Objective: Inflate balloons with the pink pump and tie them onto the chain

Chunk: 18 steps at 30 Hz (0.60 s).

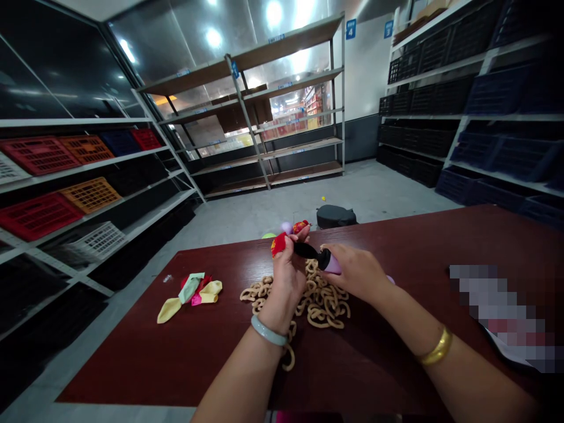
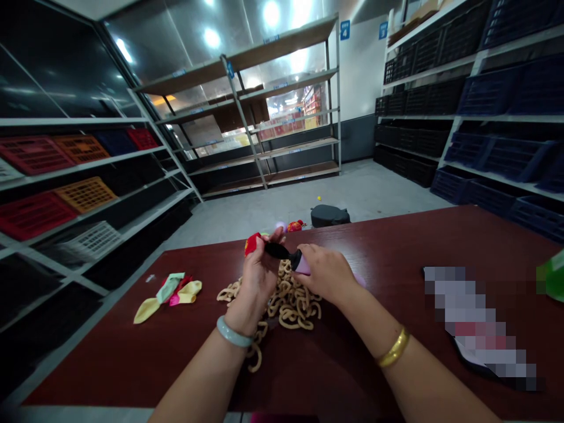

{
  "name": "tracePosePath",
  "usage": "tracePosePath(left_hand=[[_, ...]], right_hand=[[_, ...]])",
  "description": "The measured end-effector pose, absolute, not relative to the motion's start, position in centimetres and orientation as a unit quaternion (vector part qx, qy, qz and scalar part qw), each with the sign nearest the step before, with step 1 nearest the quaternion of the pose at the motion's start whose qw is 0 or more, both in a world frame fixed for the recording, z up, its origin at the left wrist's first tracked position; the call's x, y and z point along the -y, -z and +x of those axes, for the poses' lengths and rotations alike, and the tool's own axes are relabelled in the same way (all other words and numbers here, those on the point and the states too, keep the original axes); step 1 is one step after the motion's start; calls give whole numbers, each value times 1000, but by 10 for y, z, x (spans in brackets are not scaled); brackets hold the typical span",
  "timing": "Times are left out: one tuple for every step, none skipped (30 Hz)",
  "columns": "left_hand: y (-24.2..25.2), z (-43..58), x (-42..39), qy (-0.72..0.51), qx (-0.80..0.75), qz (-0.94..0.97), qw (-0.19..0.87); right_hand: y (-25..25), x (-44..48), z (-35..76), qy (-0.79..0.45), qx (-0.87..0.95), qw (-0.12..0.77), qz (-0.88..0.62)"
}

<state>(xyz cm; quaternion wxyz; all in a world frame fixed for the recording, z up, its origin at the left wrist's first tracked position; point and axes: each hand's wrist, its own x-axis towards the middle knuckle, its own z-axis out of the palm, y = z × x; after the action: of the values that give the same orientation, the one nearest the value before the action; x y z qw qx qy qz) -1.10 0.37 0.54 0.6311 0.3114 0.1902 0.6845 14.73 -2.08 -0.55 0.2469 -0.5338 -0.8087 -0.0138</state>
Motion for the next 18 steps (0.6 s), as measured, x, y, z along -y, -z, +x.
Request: tracePosePath(left_hand=[[-5, -11, -3, -678, -182, 308, 643], [-5, -11, -2, -672, -176, 307, 651], [-5, -10, -1, -668, -172, 308, 655], [-5, -9, 0, -666, -172, 310, 656], [-4, -8, 1, -665, -174, 313, 656], [-4, -6, 2, -666, -178, 315, 652], [-4, -4, 3, -667, -184, 315, 650], [-3, -2, 3, -668, -191, 311, 649], [-3, -1, 4, -668, -198, 305, 649], [-3, 0, 4, -669, -203, 296, 651], [-4, 1, 4, -669, -204, 284, 655], [-5, 1, 5, -668, -199, 272, 663], [-6, 0, 5, -668, -188, 259, 672], [-7, 0, 5, -669, -175, 243, 681], [-8, -1, 6, -671, -162, 227, 688], [-9, -2, 6, -673, -154, 210, 692], [-10, -3, 6, -678, -153, 192, 693], [-10, -4, 6, -683, -160, 176, 691]], right_hand=[[6, 21, 147, 15, 809, 246, -534], [6, 21, 147, 15, 810, 245, -533], [6, 21, 147, 16, 811, 246, -531], [6, 21, 147, 16, 812, 248, -528], [6, 21, 147, 17, 814, 249, -525], [5, 21, 147, 18, 815, 250, -522], [5, 21, 146, 20, 816, 250, -521], [5, 21, 146, 22, 816, 250, -520], [5, 21, 146, 26, 816, 250, -521], [5, 22, 145, 30, 816, 248, -522], [5, 22, 145, 36, 815, 246, -524], [5, 22, 144, 42, 815, 243, -525], [5, 22, 143, 48, 816, 238, -525], [5, 23, 141, 53, 817, 232, -525], [5, 23, 140, 58, 820, 225, -523], [5, 23, 138, 63, 823, 218, -521], [6, 24, 137, 69, 825, 211, -519], [6, 24, 135, 75, 828, 205, -516]])
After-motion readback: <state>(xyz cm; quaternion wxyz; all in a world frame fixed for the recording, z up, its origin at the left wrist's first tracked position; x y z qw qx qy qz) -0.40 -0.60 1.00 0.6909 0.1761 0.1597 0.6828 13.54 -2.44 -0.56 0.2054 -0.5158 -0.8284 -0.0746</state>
